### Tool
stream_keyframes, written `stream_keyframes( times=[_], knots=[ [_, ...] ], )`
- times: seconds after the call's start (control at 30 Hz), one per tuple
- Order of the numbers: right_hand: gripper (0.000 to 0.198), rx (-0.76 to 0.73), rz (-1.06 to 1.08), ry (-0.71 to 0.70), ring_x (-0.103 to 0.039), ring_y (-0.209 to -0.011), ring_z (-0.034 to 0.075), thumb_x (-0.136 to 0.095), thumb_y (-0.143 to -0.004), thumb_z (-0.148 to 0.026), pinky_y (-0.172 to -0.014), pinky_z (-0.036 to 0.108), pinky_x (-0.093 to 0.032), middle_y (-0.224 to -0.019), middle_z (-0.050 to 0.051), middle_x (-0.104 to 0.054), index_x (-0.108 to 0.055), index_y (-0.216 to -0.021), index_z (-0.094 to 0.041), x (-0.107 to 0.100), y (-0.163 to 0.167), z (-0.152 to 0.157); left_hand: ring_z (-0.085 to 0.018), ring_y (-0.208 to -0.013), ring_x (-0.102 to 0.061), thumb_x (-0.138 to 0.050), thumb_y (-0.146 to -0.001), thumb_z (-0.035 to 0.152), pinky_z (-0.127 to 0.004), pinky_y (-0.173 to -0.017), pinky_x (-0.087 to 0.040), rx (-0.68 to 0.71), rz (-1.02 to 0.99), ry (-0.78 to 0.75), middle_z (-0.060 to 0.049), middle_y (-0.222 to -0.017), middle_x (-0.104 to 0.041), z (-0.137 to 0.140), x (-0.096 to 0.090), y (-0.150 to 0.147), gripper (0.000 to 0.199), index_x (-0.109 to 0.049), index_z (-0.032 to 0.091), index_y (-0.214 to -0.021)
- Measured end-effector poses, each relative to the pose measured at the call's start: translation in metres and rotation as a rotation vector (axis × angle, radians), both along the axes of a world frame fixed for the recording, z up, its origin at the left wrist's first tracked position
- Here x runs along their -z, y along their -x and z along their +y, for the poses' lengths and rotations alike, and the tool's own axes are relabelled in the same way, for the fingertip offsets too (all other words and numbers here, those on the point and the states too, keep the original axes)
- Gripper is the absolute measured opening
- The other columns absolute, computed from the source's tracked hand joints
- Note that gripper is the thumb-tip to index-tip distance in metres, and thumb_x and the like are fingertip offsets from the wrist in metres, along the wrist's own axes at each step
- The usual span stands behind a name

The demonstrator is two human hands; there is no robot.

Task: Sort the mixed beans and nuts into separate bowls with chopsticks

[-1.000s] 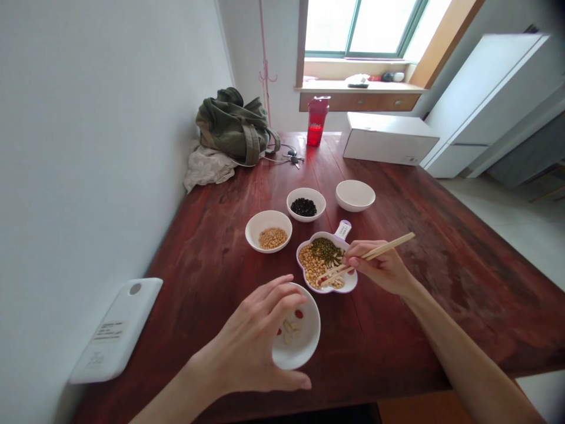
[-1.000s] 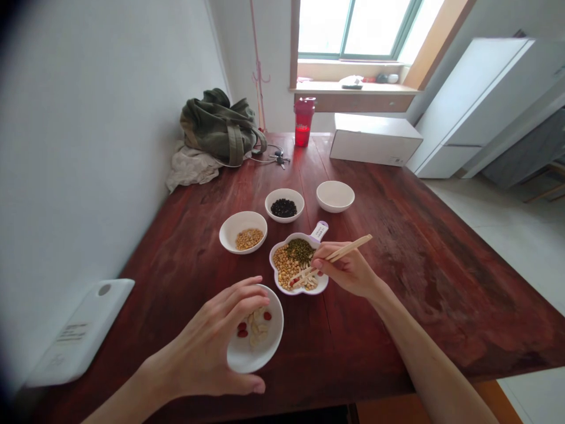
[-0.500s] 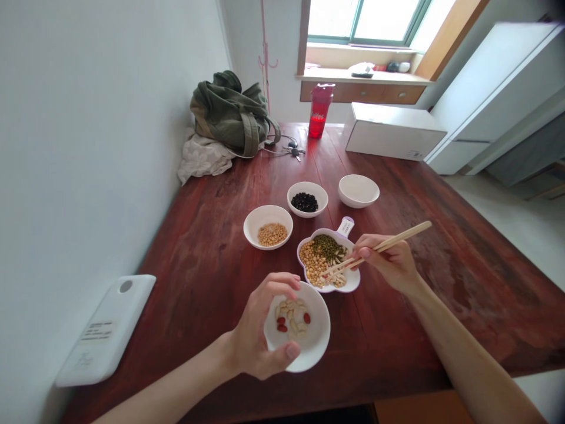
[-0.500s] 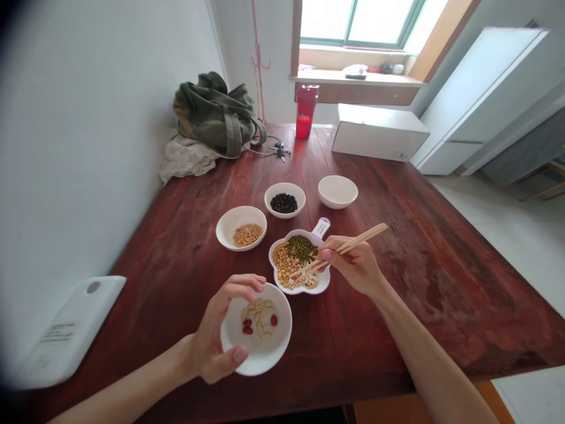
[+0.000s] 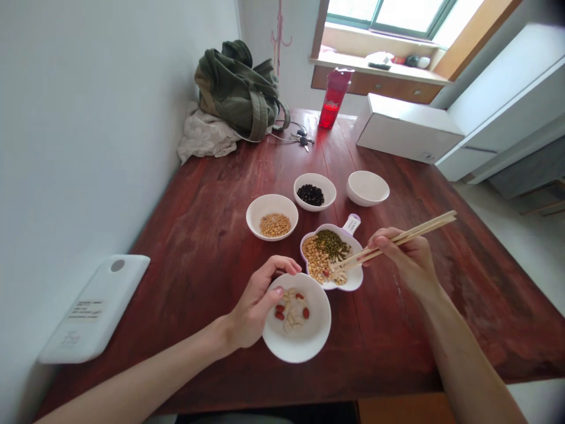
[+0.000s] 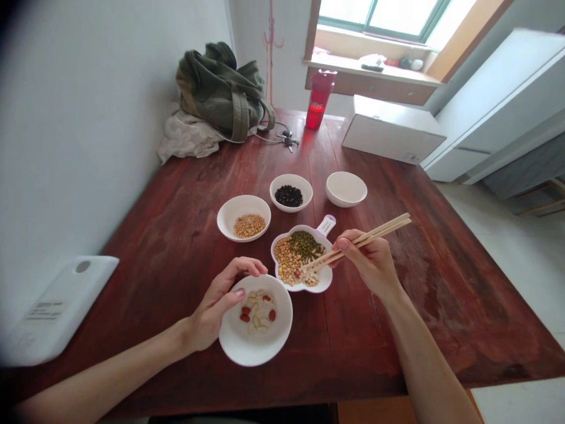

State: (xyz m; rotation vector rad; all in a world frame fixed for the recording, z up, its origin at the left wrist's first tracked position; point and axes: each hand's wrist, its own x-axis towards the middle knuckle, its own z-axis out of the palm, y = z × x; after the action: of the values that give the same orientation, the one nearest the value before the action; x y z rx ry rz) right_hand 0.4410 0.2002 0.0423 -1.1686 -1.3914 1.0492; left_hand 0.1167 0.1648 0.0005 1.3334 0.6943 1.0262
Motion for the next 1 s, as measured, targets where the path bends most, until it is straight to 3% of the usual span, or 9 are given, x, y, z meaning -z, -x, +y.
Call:
stream_keyframes(
  times=[0.2,0.63,1.0],
  knots=[
    [0.032,0.007,-0.099,0.024,-0.08,-0.059,0.023,-0.082,-0.097,-0.053,-0.055,0.032,-0.069,-0.072,0.005,-0.082,-0.08,-0.084,-0.024,-0.002,0.009,0.0,-0.03,-0.118,-0.067,-0.056,-0.092,0.024,-0.042,-0.1,-0.056,-0.011,0.006,0.045,-0.011,-0.126,-0.069,0.001,-0.003,0.001,0.023,-0.067,0.022,-0.113],
    [0.023,-0.029,-0.224,0.005,-0.08,-0.069,0.022,-0.078,-0.103,-0.043,-0.062,0.029,-0.066,-0.081,0.006,-0.084,-0.083,-0.09,-0.024,0.012,0.007,-0.008,-0.03,-0.116,-0.069,-0.057,-0.095,0.025,-0.042,-0.1,-0.055,-0.015,0.014,0.026,-0.011,-0.125,-0.072,0.002,-0.007,0.0,0.021,-0.068,0.021,-0.112],
    [0.023,-0.069,-0.256,-0.062,-0.081,-0.071,0.02,-0.076,-0.104,-0.037,-0.062,0.026,-0.065,-0.082,0.005,-0.083,-0.084,-0.087,-0.023,0.01,0.01,-0.008,-0.029,-0.12,-0.067,-0.057,-0.098,0.023,-0.039,-0.102,-0.053,0.009,-0.015,0.018,-0.011,-0.128,-0.07,0.002,-0.002,0.001,0.02,-0.068,0.019,-0.115]
  ],
)
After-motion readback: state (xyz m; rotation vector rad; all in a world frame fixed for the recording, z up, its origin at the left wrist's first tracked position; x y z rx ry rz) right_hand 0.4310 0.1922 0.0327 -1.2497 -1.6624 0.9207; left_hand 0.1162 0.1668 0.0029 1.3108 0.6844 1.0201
